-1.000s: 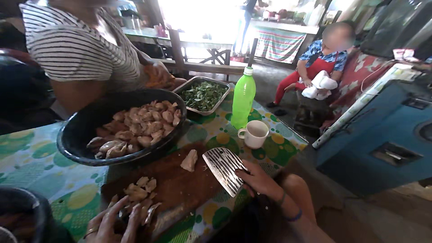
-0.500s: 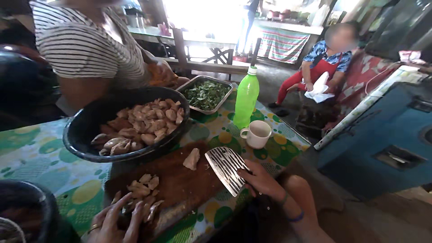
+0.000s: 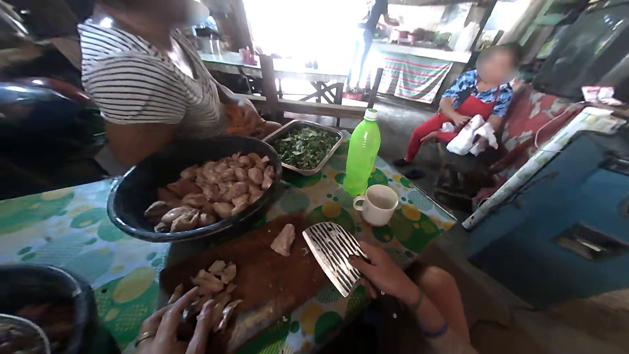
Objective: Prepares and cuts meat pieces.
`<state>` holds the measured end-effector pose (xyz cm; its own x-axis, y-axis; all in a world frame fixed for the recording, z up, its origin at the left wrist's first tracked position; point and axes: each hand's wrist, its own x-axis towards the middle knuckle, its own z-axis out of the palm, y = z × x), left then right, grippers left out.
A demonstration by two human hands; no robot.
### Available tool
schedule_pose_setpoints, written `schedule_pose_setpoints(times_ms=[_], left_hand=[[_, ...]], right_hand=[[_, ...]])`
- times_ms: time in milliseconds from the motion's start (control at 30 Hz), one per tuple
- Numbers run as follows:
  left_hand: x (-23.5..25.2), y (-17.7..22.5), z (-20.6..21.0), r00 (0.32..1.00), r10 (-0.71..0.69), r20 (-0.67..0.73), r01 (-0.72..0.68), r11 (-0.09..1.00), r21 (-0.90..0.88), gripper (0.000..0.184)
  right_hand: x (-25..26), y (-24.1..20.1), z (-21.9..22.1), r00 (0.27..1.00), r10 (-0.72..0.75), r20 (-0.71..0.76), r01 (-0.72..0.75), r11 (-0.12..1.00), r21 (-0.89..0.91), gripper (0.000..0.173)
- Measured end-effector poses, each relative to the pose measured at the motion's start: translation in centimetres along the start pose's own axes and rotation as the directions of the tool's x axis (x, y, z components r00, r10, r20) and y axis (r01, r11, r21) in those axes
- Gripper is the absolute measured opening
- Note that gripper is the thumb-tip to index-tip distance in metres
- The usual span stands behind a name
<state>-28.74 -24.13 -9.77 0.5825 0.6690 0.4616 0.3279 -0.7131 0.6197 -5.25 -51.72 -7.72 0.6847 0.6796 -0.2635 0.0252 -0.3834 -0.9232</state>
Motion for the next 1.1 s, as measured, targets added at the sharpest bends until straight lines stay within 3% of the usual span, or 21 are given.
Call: schedule_pose_setpoints(times_ms=[533,700,767,867,967,1100], left_hand=[[-0.3,-0.9,0.2,0.999,0.036,-0.031,-0.036,0.999,0.001,0.039],[-0.5,0.4,0.3,0.977,0.18,-0.115,-0.166,0.979,0.117,0.061],[-0.8,0.2,0.6,0.959,0.283,-0.015,-0.275,0.943,0.186,0.061],[-0.5,-0.9,1.3,0.922,0.348,0.17,-0.376,0.91,0.176,0.043],[0.7,-1.9,1.1,0.912,0.341,0.228,-0.383,0.908,0.172,0.023],[2.8,-2.9,0.8,0.914,0.28,0.292,-0.345,0.917,0.201,0.021]], right_hand=[[-0.2,-0.2,0.6,1.0,0.019,-0.016,-0.019,0.999,-0.031,0.038],[-0.4,-0.8,1.1,0.997,0.023,-0.07,-0.028,0.997,-0.069,0.034],[-0.4,-0.7,1.4,0.997,0.003,-0.083,-0.012,0.994,-0.105,0.032],[-0.6,-0.6,1.7,0.994,-0.03,-0.101,0.016,0.991,-0.132,0.034],[-0.4,-0.1,1.6,0.991,-0.076,-0.106,0.061,0.988,-0.139,0.032],[-0.3,0.1,1.4,0.99,-0.105,-0.092,0.094,0.989,-0.114,0.028]])
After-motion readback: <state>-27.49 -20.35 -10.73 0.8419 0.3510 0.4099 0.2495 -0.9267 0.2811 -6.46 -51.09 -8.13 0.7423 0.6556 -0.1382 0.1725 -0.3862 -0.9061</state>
